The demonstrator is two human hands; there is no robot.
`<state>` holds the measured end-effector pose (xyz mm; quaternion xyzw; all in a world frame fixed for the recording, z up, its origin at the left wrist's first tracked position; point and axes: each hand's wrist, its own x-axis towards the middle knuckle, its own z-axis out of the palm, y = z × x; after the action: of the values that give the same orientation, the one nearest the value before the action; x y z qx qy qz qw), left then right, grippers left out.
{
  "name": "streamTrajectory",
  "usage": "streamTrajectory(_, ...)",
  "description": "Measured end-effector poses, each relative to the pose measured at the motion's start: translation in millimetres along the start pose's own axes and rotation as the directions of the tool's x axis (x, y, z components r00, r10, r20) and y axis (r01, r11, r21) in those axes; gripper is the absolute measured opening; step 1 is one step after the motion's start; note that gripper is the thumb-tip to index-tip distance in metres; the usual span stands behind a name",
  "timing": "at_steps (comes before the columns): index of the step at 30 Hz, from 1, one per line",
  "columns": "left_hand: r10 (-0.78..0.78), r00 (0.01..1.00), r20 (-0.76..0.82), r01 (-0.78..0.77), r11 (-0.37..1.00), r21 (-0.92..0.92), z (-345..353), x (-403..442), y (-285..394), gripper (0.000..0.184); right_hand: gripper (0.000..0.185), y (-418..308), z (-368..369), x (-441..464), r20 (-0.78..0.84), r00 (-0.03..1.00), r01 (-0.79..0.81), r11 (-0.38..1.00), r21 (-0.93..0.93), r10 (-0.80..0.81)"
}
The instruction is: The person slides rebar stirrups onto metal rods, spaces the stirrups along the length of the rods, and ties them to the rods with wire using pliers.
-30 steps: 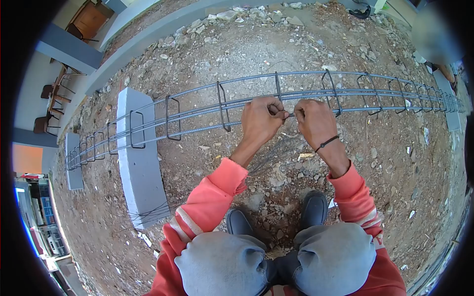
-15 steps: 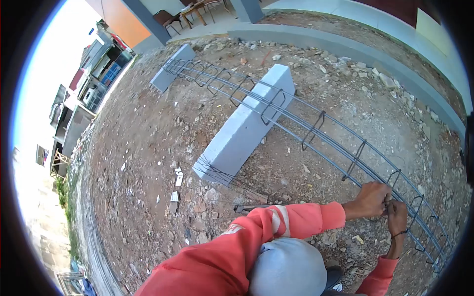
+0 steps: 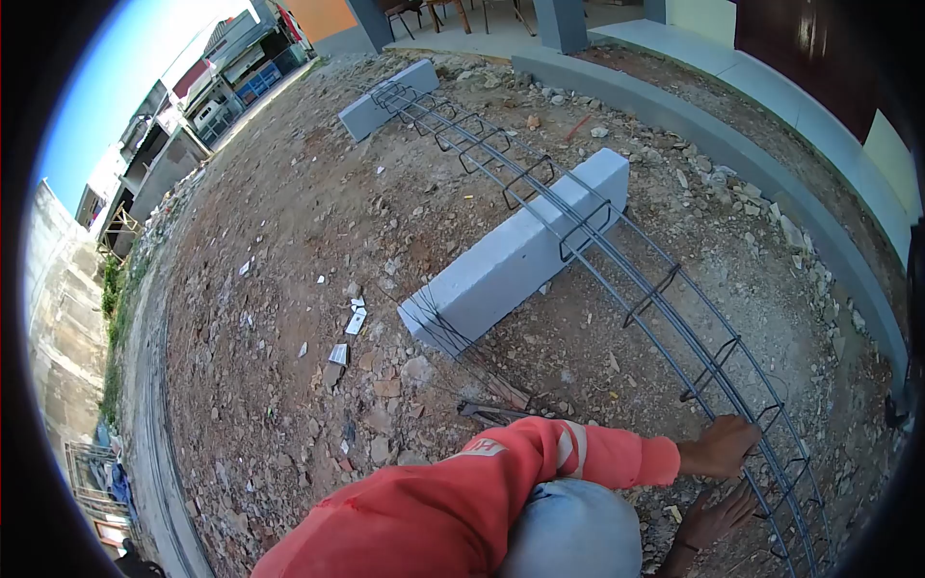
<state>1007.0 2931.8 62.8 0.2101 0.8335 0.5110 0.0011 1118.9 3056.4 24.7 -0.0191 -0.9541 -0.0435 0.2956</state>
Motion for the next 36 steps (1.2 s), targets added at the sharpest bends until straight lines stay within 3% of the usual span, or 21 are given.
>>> streamTrajectory(1, -0.002, 1.0, -0.006, 0.002, 1.0, 0.008, 0, -1, 0, 0.023, 0.036, 0, 3, 2, -0.001, 1.0, 0.008, 1.0, -0.002, -0.008)
streamTrajectory(3, -0.005, 1.0, -0.016, 0.006, 1.0, 0.012, 2, -3, 0, 0.023, 0.033, 0, 5, 6, 0.296, 0.955, -0.021, 0.993, 0.117, -0.014)
streamTrajectory(4, 0.0, 1.0, -0.024, 0.001, 1.0, 0.013, 2, -3, 0, 0.023, 0.033, -1, 4, 9, 0.294, 0.956, -0.016, 0.993, 0.117, -0.019)
streamTrajectory(5, 0.006, 0.999, -0.032, -0.006, 1.0, 0.016, 1, -3, -1, 0.023, 0.03, -2, 4, 13, 0.583, 0.809, -0.37, 0.834, 0.409, 0.073)
streamTrajectory(6, 0.008, 0.999, -0.04, -0.008, 1.0, 0.015, 3, -4, -2, 0.023, 0.028, -4, 0, 19, 0.819, 0.574, -0.71, 0.502, 0.494, 0.006)
streamTrajectory(7, 0.024, 0.997, -0.077, -0.023, 1.0, 0.016, 4, -5, -2, 0.023, 0.028, -8, -10, 25, 0.816, 0.578, -0.704, 0.508, 0.497, 0.002)
streamTrajectory(9, 0.037, 0.992, -0.118, -0.035, 0.999, 0.011, 6, -4, -2, 0.023, 0.024, -14, -40, 27, 0.807, 0.589, -0.435, 0.827, 0.356, -0.038)
streamTrajectory(10, 0.013, 0.998, -0.064, -0.014, 1.0, -0.012, 4, -2, -2, 0.024, 0.024, -14, -53, 25, 0.809, 0.587, -0.434, 0.829, 0.353, -0.037)
streamTrajectory(12, -0.014, 1.0, -0.007, 0.014, 0.999, -0.041, 4, -4, -2, 0.025, 0.022, -11, -76, 14, 0.781, 0.606, 0.022, 0.984, 0.177, -0.154)
streamTrajectory(13, -0.002, 1.0, -0.012, 0.002, 0.999, -0.045, 4, -5, -3, 0.026, 0.022, -7, -82, 0, 0.783, 0.603, 0.027, 0.985, 0.172, -0.154)
streamTrajectory(14, 0.011, 1.0, -0.022, -0.012, 0.999, -0.05, 4, -4, -3, 0.026, 0.024, 0, -87, -11, 0.805, 0.567, -0.309, 0.861, 0.404, -0.174)
streamTrajectory(15, 0.011, 0.999, -0.03, -0.013, 0.998, -0.059, 2, -4, -3, 0.026, 0.034, 4, -96, -19, 0.825, 0.53, -0.61, 0.588, 0.53, -0.194)
streamTrajectory(16, 0.017, 1.0, -0.023, -0.018, 0.999, -0.047, 0, -6, -2, 0.026, 0.032, 7, -102, -22, 0.853, 0.487, -0.722, 0.463, 0.515, -0.189)
streamTrajectory(18, 0.021, 1.0, -0.016, -0.021, 0.999, -0.04, 1, -9, -1, 0.025, 0.029, 11, -105, -22, 0.892, 0.426, -0.738, 0.512, 0.44, -0.152)
streamTrajectory(24, 0.054, 0.994, -0.097, -0.06, 0.997, -0.054, 4, -8, -3, 0.019, 0.025, 16, -110, -24, 0.929, 0.366, -0.694, 0.649, 0.311, -0.054)
streamTrajectory(27, 0.057, 0.995, -0.084, -0.062, 0.997, -0.048, 2, -6, -4, 0.021, 0.026, 24, -116, -34, 0.938, 0.346, -0.691, 0.67, 0.27, -0.021)
streamTrajectory(29, 0.041, 0.999, 0.023, -0.041, 0.999, 0.019, -3, -6, -3, 0.021, 0.027, 33, -119, -45, 0.943, 0.333, -0.697, 0.675, 0.244, 0.002)
streamTrajectory(31, 0.03, 1.0, -0.003, -0.03, 0.999, -0.029, 3, -2, -7, 0.019, 0.03, 45, -131, -62, 0.952, 0.303, -0.717, 0.667, 0.205, 0.034)
streamTrajectory(32, 0.081, 0.991, -0.103, -0.08, 0.997, 0.011, -2, -5, -3, 0.014, 0.031, 48, -139, -70, 0.96, 0.278, -0.729, 0.66, 0.18, 0.045)
streamTrajectory(36, 0.004, 0.996, 0.09, -0.006, 1.0, 0.021, -20, -3, 11, 0.017, 0.039, 47, -165, -98, 0.985, 0.168, -0.787, 0.607, 0.115, 0.032)
